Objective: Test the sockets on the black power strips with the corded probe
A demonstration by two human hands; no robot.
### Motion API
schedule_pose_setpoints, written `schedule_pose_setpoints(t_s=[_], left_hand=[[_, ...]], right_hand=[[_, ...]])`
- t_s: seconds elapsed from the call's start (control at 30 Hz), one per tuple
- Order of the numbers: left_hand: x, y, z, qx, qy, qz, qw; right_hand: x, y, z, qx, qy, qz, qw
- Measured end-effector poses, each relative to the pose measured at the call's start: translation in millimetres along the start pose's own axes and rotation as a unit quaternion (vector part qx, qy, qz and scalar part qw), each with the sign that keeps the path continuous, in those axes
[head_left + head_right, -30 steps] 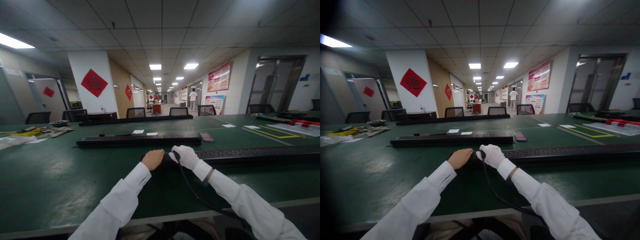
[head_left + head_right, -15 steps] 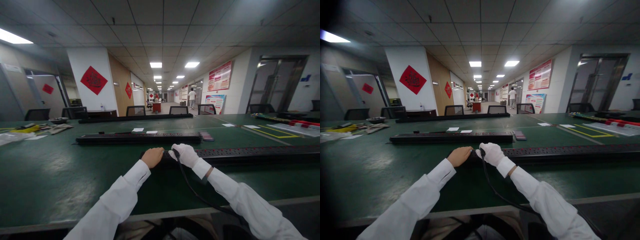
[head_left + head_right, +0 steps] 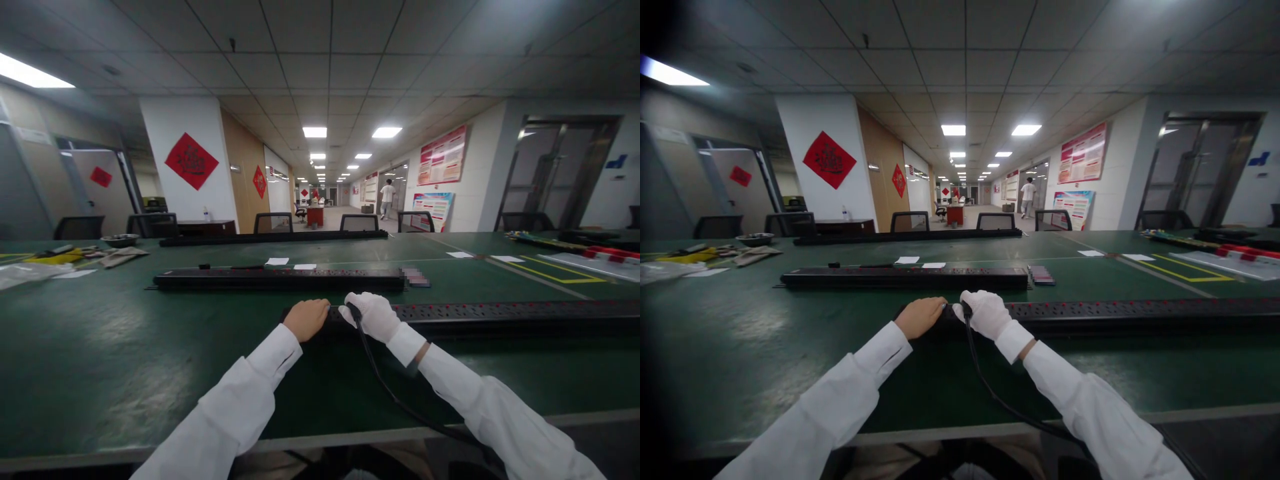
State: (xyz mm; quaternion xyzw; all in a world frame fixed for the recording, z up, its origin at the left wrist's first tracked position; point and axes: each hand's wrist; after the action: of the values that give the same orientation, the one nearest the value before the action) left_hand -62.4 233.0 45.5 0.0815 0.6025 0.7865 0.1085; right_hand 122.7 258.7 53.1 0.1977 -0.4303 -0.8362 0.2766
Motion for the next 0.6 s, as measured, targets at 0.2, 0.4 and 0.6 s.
schedule_pose_setpoints(t_s=[0.2, 0.4, 0.6], left_hand=[[-0.7, 0.2, -0.4, 0.003, 0.018, 0.006, 1.0], [0.6, -0.7, -0.3, -0.013, 0.001, 0.009, 1.0], [-0.7, 0.8, -0.7, -0.001, 0.01, 0.009, 1.0]], right_hand=[[0.2, 0.9, 0.4, 0.008, -0.003, -0.005, 1.0], [-1.2, -0.7, 0.6, -0.009, 0.004, -0.002, 1.0], [-0.6, 0.6, 0.5, -0.003, 0.003, -0.005, 1.0]])
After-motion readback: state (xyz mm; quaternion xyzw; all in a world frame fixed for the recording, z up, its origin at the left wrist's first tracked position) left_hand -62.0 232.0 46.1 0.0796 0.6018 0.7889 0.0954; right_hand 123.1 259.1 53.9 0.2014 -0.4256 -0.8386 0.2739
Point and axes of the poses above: each hand's wrist, its own z-axis towards the middle knuckle, its own y-axis out of the back of the hand, x = y × z, and after that the axes turned 2 degrees about -x, right-handed
